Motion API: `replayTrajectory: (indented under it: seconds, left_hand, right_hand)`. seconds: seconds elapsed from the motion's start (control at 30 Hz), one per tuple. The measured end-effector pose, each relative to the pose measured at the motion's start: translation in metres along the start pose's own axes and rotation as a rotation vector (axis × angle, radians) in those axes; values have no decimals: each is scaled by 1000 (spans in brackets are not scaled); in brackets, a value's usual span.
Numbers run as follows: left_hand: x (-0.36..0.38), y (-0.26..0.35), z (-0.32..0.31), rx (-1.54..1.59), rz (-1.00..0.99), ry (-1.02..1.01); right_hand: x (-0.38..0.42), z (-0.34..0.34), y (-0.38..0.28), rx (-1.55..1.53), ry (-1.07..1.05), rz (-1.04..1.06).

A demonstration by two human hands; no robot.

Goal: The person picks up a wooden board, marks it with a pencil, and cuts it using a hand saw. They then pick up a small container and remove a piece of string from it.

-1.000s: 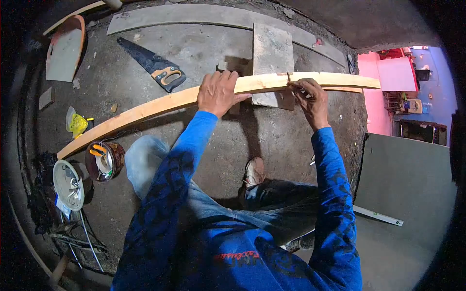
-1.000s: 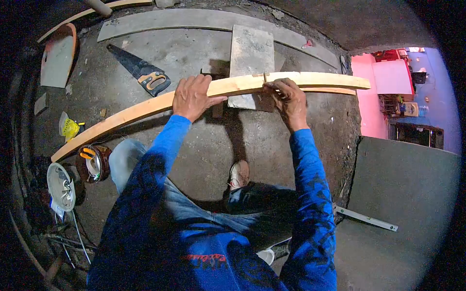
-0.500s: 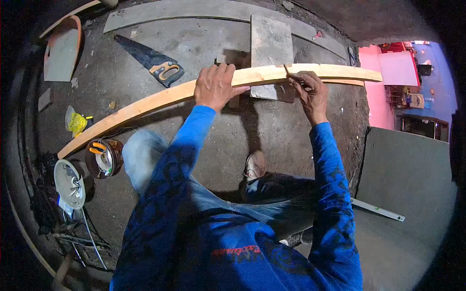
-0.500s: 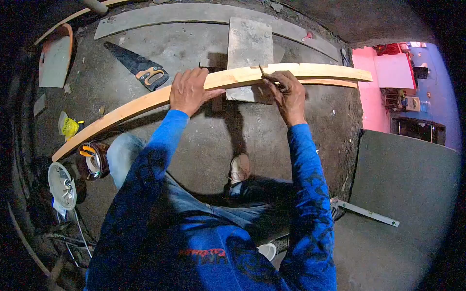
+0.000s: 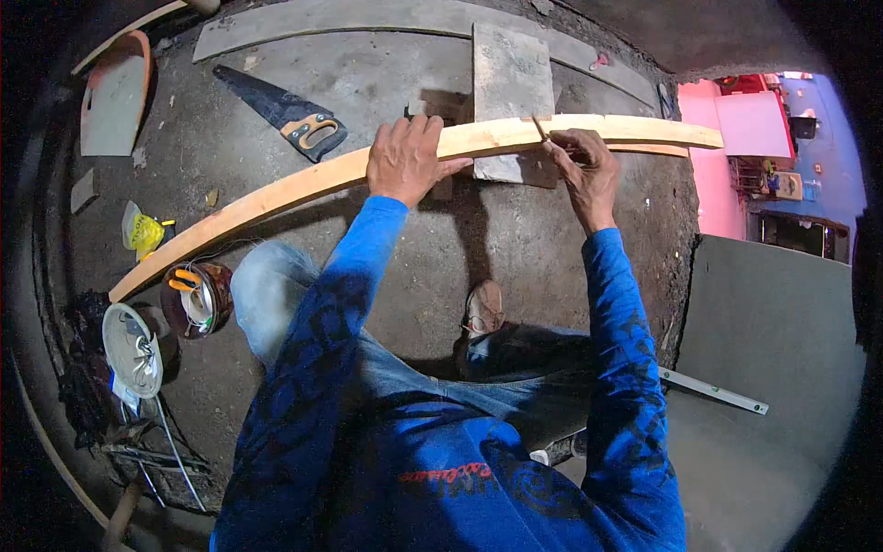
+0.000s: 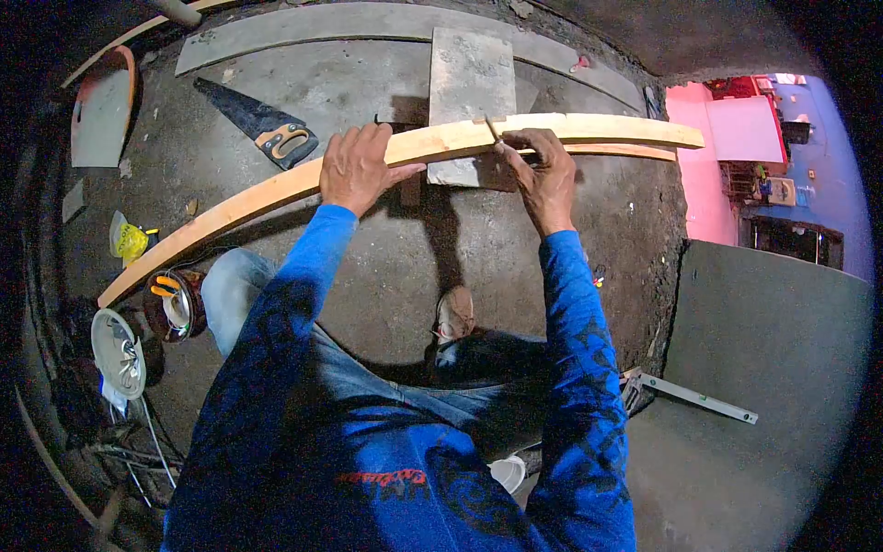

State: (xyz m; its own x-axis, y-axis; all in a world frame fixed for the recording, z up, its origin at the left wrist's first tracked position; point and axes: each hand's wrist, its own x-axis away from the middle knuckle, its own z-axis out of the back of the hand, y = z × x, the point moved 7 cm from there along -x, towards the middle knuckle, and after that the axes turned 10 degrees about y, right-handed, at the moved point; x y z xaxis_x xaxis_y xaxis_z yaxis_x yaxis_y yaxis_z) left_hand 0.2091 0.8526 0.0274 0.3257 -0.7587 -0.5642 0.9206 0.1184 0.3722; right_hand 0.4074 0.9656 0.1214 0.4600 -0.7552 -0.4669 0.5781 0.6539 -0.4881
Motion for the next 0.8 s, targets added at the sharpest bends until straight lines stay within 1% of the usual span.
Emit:
replayTrajectory:
  seconds: [0.07, 0.13, 0.23, 0.4, 0.47, 0.7, 0.77, 0.8]
  left_hand:
    - [-1, 0, 1, 7, -4, 19]
    - [-1, 0, 2, 13, -11, 54]
    - [-1, 0, -1, -9, 4, 3]
    - [-3, 1, 3, 8, 5, 16]
    - [-3, 1, 4, 4, 4, 8]
    - [-2, 0, 2, 38, -5, -1]
    - [-2, -1, 0, 39, -1, -20]
    - [-1, -1, -1, 25, -4, -27]
  right_hand:
    - [1, 0, -2, 8, -21, -26]
    - [3, 0, -1, -12, 3, -50]
    - [5, -2, 5, -34, 41, -63]
    - [9, -4, 0, 9, 83, -35]
    - [10, -4, 0, -32, 127, -66]
    - [15, -7, 1, -44, 169, -99]
    - [17, -5, -5, -7, 241, -21]
    - [17, -5, -8, -6, 243, -22]
